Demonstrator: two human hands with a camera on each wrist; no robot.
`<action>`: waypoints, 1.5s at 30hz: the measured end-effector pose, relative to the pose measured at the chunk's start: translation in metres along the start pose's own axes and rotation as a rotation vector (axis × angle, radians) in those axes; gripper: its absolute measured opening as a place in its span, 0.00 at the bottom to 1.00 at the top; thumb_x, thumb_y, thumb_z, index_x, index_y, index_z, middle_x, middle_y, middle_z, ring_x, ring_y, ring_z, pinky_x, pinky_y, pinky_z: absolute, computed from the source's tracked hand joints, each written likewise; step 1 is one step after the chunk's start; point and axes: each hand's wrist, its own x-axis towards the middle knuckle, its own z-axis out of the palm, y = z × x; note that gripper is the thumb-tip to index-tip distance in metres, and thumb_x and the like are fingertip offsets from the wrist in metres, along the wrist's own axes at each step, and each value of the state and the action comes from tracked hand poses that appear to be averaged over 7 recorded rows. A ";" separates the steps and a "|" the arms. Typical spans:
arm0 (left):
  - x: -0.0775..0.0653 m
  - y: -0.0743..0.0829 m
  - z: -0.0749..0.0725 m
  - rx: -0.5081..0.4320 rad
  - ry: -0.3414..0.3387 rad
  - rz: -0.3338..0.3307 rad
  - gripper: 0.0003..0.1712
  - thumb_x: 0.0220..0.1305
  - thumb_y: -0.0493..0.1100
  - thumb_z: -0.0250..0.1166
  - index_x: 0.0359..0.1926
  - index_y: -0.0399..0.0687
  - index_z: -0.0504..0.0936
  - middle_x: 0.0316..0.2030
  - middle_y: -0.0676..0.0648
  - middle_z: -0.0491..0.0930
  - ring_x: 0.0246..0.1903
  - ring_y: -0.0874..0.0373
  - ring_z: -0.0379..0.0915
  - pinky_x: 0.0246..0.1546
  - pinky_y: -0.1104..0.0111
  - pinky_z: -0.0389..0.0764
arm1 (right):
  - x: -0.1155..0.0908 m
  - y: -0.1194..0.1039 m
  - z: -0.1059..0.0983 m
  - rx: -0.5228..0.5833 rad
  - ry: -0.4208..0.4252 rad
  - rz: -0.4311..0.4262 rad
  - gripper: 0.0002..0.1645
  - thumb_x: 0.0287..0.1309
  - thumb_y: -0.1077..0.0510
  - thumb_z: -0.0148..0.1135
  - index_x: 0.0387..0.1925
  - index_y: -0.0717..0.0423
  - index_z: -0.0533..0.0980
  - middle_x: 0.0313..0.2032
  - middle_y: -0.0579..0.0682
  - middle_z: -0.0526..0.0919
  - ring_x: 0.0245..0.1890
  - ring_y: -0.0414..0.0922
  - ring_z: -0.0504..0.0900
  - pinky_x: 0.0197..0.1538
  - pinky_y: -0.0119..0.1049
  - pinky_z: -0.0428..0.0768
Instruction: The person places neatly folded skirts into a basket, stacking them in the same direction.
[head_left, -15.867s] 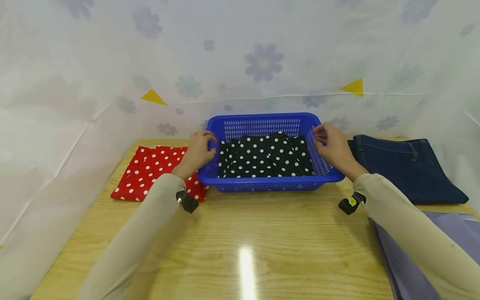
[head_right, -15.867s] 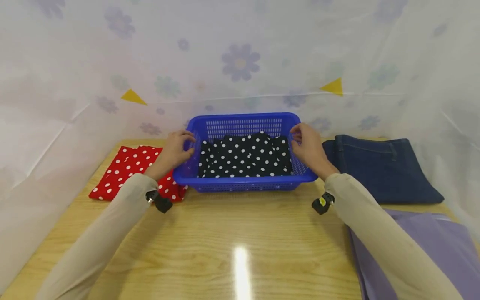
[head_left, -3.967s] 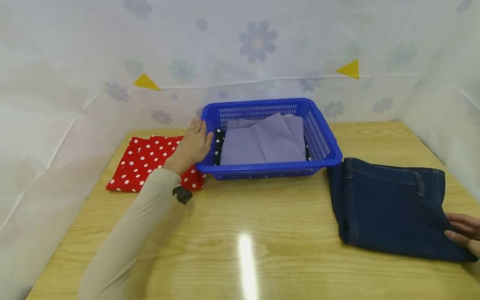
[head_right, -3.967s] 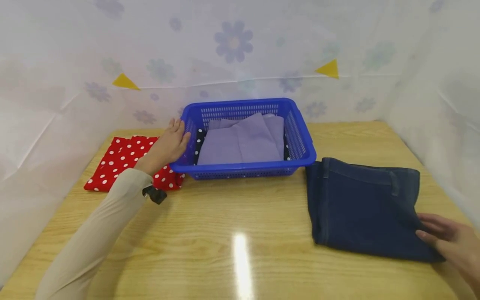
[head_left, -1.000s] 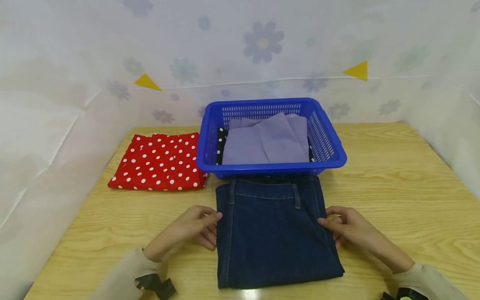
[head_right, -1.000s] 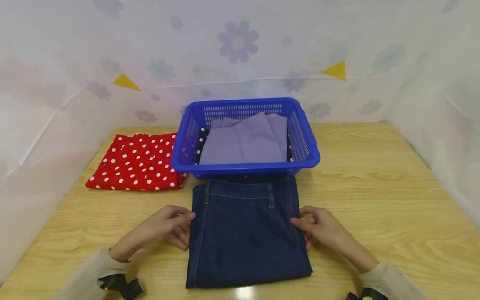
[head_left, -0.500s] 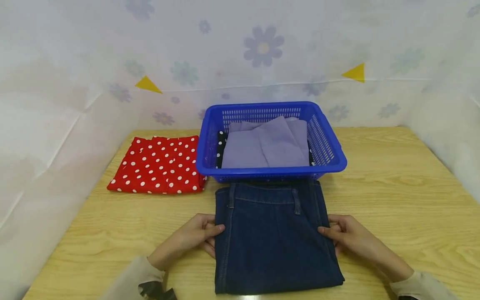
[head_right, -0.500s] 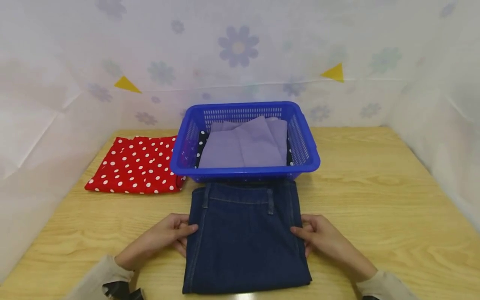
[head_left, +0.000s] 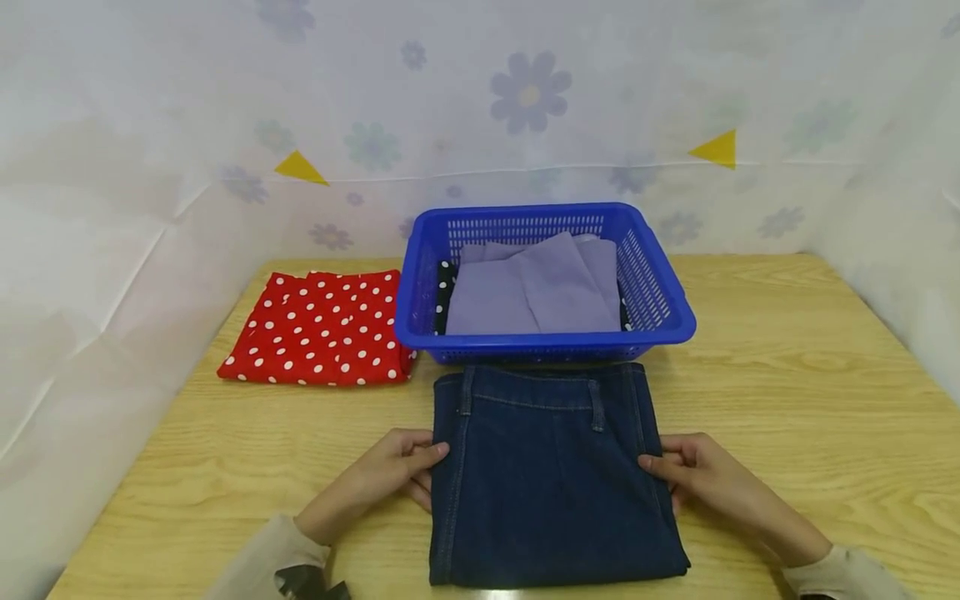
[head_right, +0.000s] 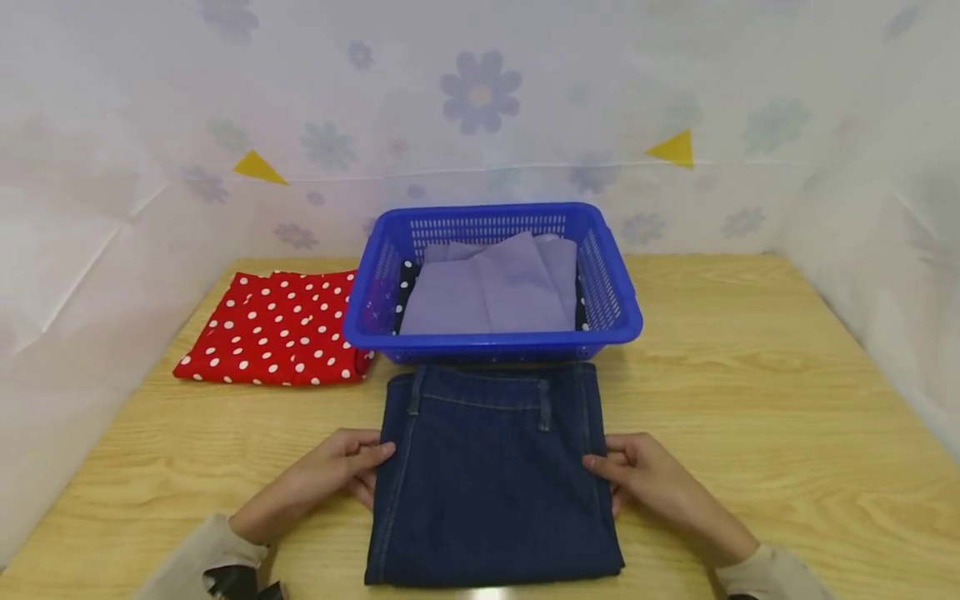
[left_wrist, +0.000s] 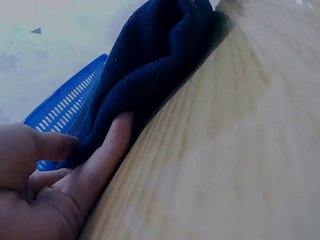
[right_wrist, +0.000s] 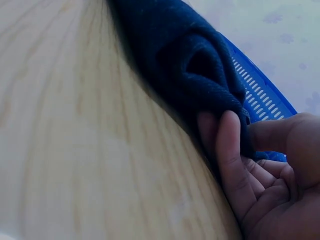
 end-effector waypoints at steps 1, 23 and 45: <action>0.000 0.000 0.000 0.000 0.003 0.002 0.22 0.72 0.42 0.55 0.57 0.26 0.72 0.38 0.35 0.85 0.28 0.54 0.84 0.31 0.61 0.85 | 0.000 0.000 0.000 0.001 0.000 -0.001 0.21 0.72 0.62 0.46 0.55 0.78 0.68 0.34 0.57 0.87 0.25 0.44 0.85 0.27 0.39 0.84; -0.004 0.011 0.004 0.066 0.029 0.022 0.14 0.71 0.38 0.56 0.40 0.26 0.78 0.32 0.34 0.84 0.23 0.49 0.84 0.27 0.57 0.85 | -0.010 -0.010 0.009 -0.177 0.181 -0.031 0.16 0.72 0.60 0.49 0.36 0.71 0.75 0.23 0.48 0.85 0.19 0.41 0.81 0.25 0.40 0.82; -0.021 0.039 0.018 0.227 0.011 0.101 0.17 0.71 0.36 0.55 0.23 0.33 0.70 0.22 0.35 0.82 0.20 0.52 0.83 0.25 0.58 0.84 | -0.028 -0.038 0.019 -0.204 0.299 -0.002 0.24 0.70 0.60 0.52 0.21 0.58 0.53 0.17 0.50 0.50 0.14 0.47 0.56 0.17 0.37 0.66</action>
